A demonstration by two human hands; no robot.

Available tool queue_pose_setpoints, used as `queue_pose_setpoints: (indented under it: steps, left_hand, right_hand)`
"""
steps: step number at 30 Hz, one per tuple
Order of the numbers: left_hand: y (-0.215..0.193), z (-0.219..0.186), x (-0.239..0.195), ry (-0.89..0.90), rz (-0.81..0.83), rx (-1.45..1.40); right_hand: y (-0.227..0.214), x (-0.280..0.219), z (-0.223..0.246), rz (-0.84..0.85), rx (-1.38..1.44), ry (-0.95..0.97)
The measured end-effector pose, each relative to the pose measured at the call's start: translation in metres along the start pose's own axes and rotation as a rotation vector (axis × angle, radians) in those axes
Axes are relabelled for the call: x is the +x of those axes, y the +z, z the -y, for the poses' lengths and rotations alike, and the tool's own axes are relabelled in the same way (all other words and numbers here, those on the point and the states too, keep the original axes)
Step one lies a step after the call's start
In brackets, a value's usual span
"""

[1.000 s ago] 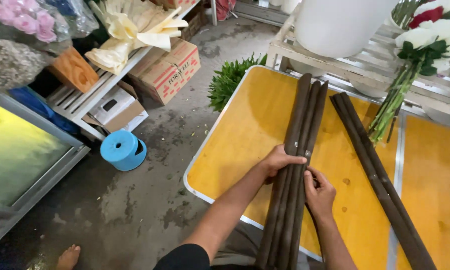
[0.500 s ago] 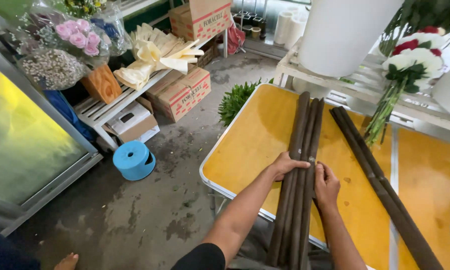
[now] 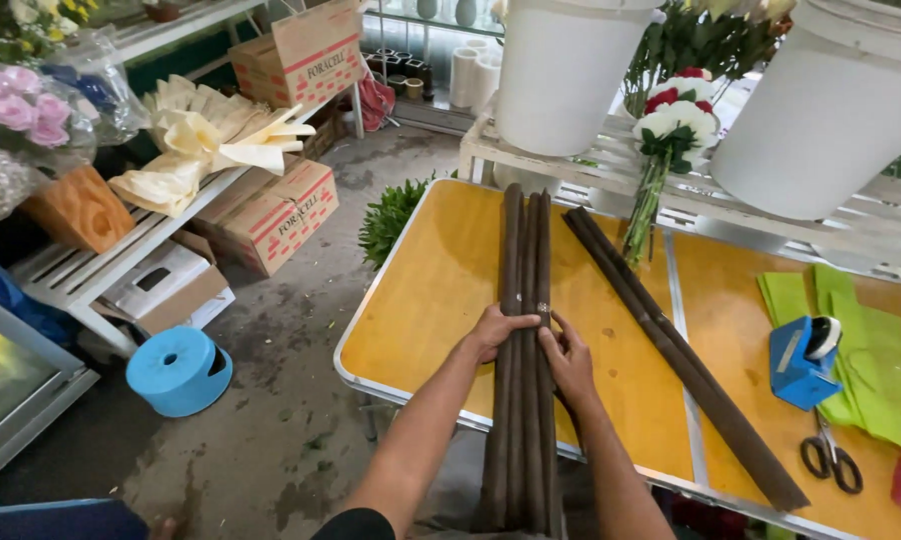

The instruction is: Arranging long brown sticks into a fan-shaped structure on a work table and securing them at a central point.

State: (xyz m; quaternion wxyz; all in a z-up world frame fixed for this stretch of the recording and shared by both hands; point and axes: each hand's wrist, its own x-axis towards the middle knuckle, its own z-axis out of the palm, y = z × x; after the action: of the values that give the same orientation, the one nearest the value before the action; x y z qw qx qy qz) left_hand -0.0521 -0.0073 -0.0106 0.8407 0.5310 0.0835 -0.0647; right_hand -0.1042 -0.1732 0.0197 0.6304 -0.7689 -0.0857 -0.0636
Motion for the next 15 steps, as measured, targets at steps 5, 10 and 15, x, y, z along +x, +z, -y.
queue_pose_setpoints:
  steps: [5,10,15]
  left_hand:
    - [-0.001,-0.003,-0.005,-0.004,0.019,-0.010]
    - [0.005,-0.006,-0.009,-0.005,0.048,0.010]
    - [0.003,-0.019,-0.020,0.028,0.025,-0.031]
  right_hand:
    - [-0.007,-0.002,-0.002,-0.092,0.028,0.009]
    - [-0.009,0.004,-0.026,-0.138,0.031,-0.040]
    - [0.004,-0.004,0.013,-0.032,0.044,-0.051]
